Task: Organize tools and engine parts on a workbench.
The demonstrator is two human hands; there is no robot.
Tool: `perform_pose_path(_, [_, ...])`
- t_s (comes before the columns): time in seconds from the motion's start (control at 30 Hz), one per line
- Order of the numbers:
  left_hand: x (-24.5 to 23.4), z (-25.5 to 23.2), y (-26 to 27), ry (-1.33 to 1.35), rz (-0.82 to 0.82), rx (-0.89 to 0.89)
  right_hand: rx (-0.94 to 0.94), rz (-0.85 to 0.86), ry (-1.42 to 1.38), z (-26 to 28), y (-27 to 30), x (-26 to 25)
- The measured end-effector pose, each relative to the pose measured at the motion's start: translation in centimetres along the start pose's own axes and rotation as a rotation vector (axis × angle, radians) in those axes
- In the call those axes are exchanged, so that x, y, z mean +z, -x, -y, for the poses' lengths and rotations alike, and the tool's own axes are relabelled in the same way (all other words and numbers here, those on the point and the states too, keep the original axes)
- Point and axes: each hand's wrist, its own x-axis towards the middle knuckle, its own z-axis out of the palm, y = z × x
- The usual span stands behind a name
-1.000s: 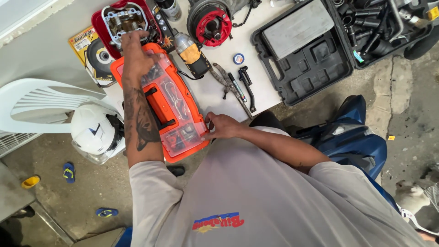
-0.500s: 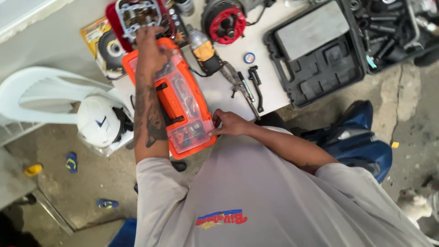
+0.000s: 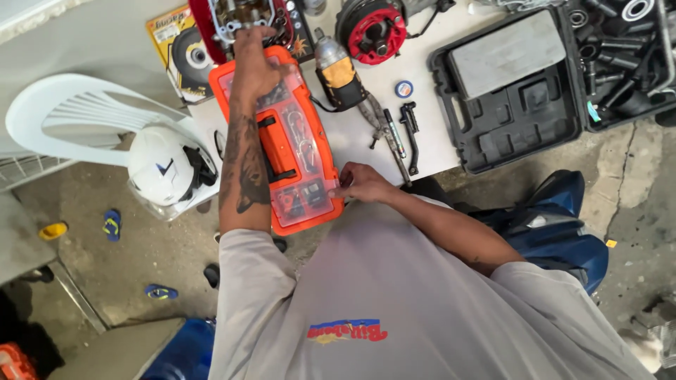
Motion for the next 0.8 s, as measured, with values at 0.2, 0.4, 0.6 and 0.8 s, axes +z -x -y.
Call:
perform_pose_path(0.2, [0.2,-2.6,0.9,-0.047,-0.057,0.002,0.034,0.064,-0.099,-0.3,-0.4,-0.4])
perform_pose_path(0.4, [0.4,-3.5,0.9,-0.235,-0.031,0.066,0.053,0.021,-0.039,-0.5,-0.5,0.1])
perform_pose_path(0.6, [-0.1,-1.5,0.6,-0.163,0.088,-0.016,-0.006,-0.058,0.066,-0.4,-0.9,0.6])
perform_pose_path(0.8, [0.9,-0.4,-0.2,-0.193,0.187,-0.013,-0.023,-0.078,0.028,-1.3,-1.2,0.8])
